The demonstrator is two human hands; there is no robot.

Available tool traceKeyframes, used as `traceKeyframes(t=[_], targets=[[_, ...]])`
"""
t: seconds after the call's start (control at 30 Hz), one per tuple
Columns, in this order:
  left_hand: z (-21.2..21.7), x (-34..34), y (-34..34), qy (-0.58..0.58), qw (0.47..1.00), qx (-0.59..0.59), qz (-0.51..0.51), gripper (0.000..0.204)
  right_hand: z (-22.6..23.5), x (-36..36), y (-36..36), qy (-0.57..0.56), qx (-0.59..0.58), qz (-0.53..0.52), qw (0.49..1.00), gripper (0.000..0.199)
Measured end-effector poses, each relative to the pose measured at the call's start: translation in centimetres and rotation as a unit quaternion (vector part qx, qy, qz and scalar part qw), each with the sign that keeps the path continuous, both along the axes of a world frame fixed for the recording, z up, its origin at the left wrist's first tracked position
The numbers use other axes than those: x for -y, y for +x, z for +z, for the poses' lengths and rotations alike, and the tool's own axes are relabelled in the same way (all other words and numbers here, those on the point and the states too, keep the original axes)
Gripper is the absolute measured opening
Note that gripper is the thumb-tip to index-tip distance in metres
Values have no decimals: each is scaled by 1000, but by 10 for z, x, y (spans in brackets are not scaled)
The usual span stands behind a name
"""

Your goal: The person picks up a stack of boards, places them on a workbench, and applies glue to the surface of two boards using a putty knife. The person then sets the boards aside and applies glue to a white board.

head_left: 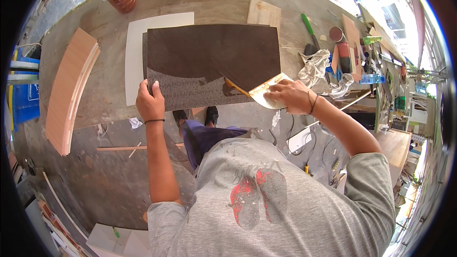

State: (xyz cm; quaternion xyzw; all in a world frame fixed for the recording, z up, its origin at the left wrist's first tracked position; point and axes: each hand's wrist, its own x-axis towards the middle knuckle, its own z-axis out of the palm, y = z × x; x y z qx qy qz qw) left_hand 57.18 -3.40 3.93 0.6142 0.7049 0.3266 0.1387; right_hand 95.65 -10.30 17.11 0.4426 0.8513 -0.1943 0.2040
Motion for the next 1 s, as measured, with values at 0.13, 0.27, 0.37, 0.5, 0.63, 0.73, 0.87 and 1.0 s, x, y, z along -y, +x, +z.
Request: traceKeyframes(t=[0.13,0.27,0.37,0.5,0.63,0.73,0.87,1.0], targets=[[6,-3,-2,-55,998,3,7,29,4,29,9,-2,7,-38,999,58],[6,-5,-3,-55,998,-15,8,27,6,51,14,-14,31,-52,998,55],[15,-4,1,-65,998,-7,2,27,13,71,12,-103,47,-89,990,51],[8,-1,-6,-82,997,1,1,29,74,67,-26,-96,-111,-186,972,57],[10,-5,-11,-121,992,23,-6,33,115,31,-80,-5,-342,-182,922,56],[-7,-5,-19,-31,999,16,-21,32,102,-19,-118,27,-276,-176,945,52],[4,-5,-14,-63,997,41,-30,30,1,-42,-141,170,-35,-102,980,42],[1,-3,-15,-26,998,34,-36,29,-29,-10,-156,107,21,-81,991,41]])
